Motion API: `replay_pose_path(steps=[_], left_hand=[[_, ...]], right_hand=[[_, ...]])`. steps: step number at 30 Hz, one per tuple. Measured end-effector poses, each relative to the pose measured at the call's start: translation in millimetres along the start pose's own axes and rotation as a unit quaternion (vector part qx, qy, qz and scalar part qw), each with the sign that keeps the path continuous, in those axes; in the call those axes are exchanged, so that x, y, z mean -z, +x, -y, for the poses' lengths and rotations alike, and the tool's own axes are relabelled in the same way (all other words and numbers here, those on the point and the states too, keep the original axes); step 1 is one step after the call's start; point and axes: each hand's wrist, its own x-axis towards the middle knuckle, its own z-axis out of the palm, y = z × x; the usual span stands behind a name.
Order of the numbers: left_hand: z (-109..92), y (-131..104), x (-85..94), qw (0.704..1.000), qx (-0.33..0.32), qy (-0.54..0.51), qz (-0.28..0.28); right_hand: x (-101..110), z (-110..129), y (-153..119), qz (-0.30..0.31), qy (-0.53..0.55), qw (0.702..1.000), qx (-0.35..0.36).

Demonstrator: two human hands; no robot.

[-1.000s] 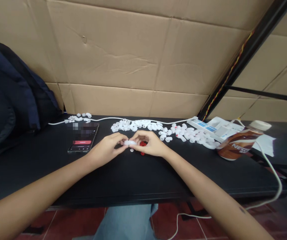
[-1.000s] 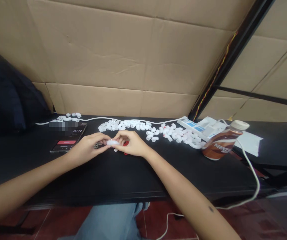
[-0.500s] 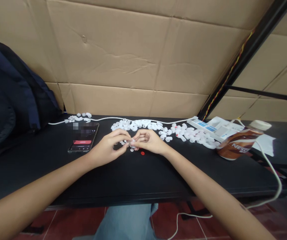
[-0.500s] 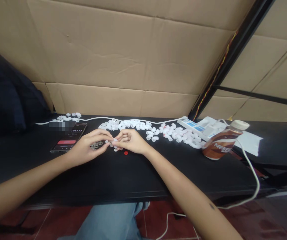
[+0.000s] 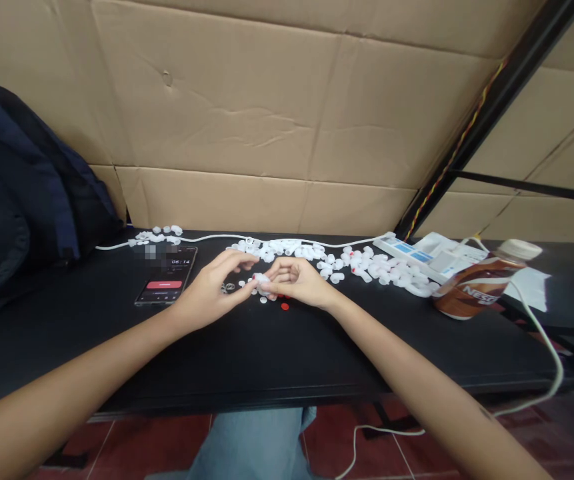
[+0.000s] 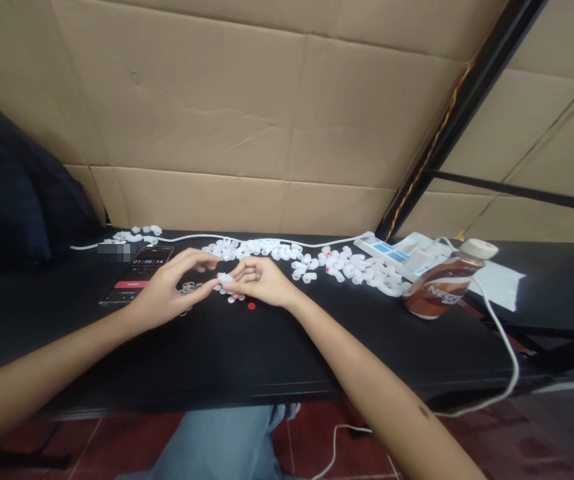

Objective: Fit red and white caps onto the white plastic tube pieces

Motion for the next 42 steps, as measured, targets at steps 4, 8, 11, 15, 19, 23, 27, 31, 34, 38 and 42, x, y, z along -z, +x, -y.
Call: replay_pose_path(steps=[4,8,11,15,19,23,27,31,34,38,42], left_hand=[[8,-2,-1.8,0.992,0.081,0.027,0.092],[10,-3,-3.9,0.989,0.077,0.012,0.125],[9,-3,-3.9,0.994,0.027,-0.003,0.110],[7,-4,-3.2,0.995,0.016,0.012,0.093],[8,-4,-2.6,0.991,0.059,0.029,0.113],[10,-3,-3.2,0.986,0.075,0.027,0.145],[10,-3,-4.4,0.992,0.041,-0.002,0.122],[8,-4,-3.7,0.994,0.045,0.010,0.103],[7,-4,-3.1,0.988,0.077,0.019,0.129],[10,-2,-4.7,0.985,0.097,0.004,0.143],[14,-3,-7.2,0.989,0.081,-0.020,0.121]], right_hand=[[0,-1,0,0.001,-0.008,1.000,-0.005],[1,-2,0,0.020,-0.011,1.000,-0.005],[2,-3,1,0.026,-0.015,1.000,-0.002],[3,-3,0,0.032,-0.013,0.999,0.002],[2,-3,0,0.030,-0.012,0.999,-0.004],[2,-2,1,0.034,-0.003,0.999,-0.004],[3,-4,1,0.024,0.000,1.000,-0.005],[3,-4,1,0.023,-0.005,1.000,-0.003],[2,-3,0,0.020,-0.001,1.000,0.002],[2,-1,0,0.028,0.006,0.999,0.015],[2,0,0,0.021,-0.007,1.000,0.021]])
